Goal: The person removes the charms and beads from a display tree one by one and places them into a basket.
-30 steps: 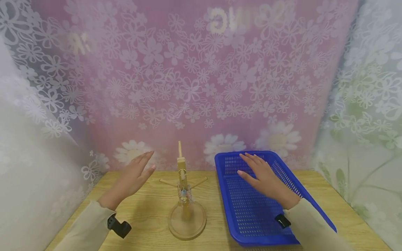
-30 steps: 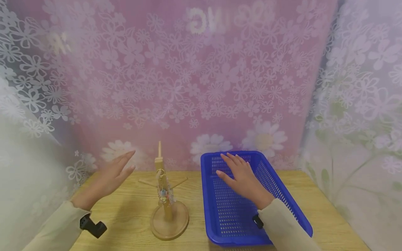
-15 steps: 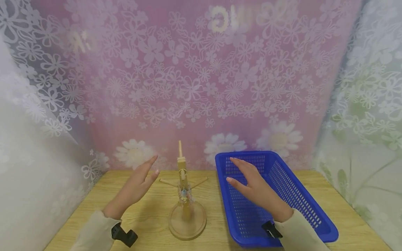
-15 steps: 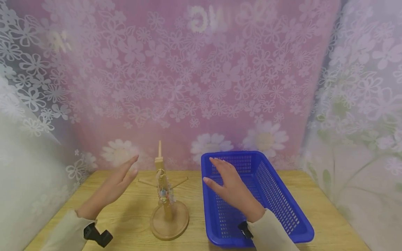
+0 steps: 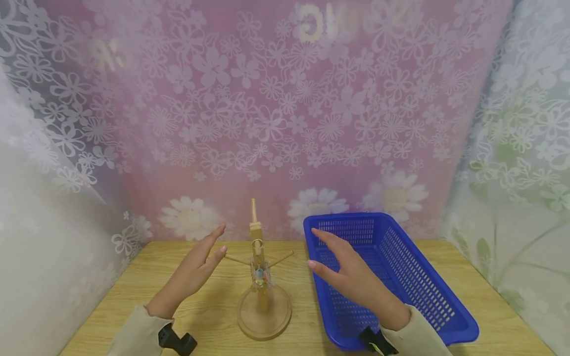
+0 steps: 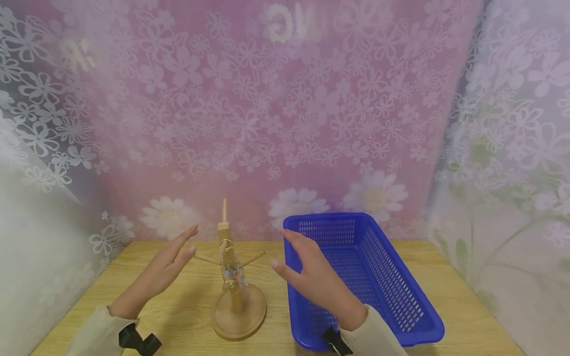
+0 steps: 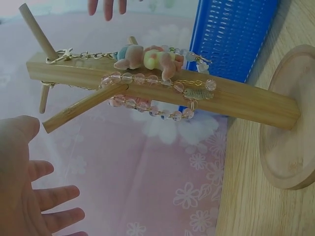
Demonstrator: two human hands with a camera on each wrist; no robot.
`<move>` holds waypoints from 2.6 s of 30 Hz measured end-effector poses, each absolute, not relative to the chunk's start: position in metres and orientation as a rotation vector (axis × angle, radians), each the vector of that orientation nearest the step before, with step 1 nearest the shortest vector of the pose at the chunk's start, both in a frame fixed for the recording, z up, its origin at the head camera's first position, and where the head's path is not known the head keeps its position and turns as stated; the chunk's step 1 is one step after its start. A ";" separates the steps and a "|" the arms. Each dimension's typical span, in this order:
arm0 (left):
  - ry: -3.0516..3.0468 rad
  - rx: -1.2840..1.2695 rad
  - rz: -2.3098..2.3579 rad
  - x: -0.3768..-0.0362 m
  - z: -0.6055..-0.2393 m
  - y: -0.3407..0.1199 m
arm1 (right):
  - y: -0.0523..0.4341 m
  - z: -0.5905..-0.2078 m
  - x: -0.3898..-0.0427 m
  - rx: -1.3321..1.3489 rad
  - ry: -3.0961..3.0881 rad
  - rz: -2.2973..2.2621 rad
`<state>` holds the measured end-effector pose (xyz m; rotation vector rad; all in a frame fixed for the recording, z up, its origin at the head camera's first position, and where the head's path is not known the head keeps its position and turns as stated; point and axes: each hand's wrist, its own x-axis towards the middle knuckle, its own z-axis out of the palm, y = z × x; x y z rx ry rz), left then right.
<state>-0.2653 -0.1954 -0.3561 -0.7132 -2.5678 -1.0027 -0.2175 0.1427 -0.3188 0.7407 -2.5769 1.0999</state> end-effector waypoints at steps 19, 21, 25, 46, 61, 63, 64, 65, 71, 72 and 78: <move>-2.544 -0.725 -1.045 -0.261 -0.357 -0.193 | 0.101 -0.332 -0.209 0.588 -2.544 1.555; -2.549 -0.721 -1.052 -0.260 -0.358 -0.193 | 0.096 -0.335 -0.207 0.577 -2.515 1.605; -2.561 -0.718 -1.086 -0.259 -0.357 -0.192 | 0.086 -0.339 -0.205 0.553 -2.430 1.747; -2.461 -0.753 -1.342 -0.262 -0.364 -0.188 | 0.049 -0.385 -0.198 0.452 -2.281 1.909; -2.409 -0.568 -1.650 -0.262 -0.369 -0.180 | 0.026 -0.426 -0.212 0.302 -2.106 2.010; -2.390 -0.544 -1.680 -0.263 -0.370 -0.179 | 0.024 -0.428 -0.216 0.257 -2.067 2.023; -2.376 -0.530 -1.697 -0.264 -0.371 -0.180 | 0.023 -0.429 -0.218 0.242 -2.048 2.028; -2.363 -0.517 -1.710 -0.264 -0.371 -0.180 | 0.023 -0.430 -0.219 0.229 -2.032 2.038; -2.305 -0.444 -1.760 -0.269 -0.374 -0.179 | 0.021 -0.434 -0.228 0.220 -1.964 2.054; -2.299 -0.432 -1.766 -0.269 -0.375 -0.179 | 0.021 -0.435 -0.230 0.222 -1.959 2.050; -2.276 -0.379 -1.794 -0.272 -0.377 -0.179 | 0.018 -0.437 -0.235 0.232 -1.944 2.002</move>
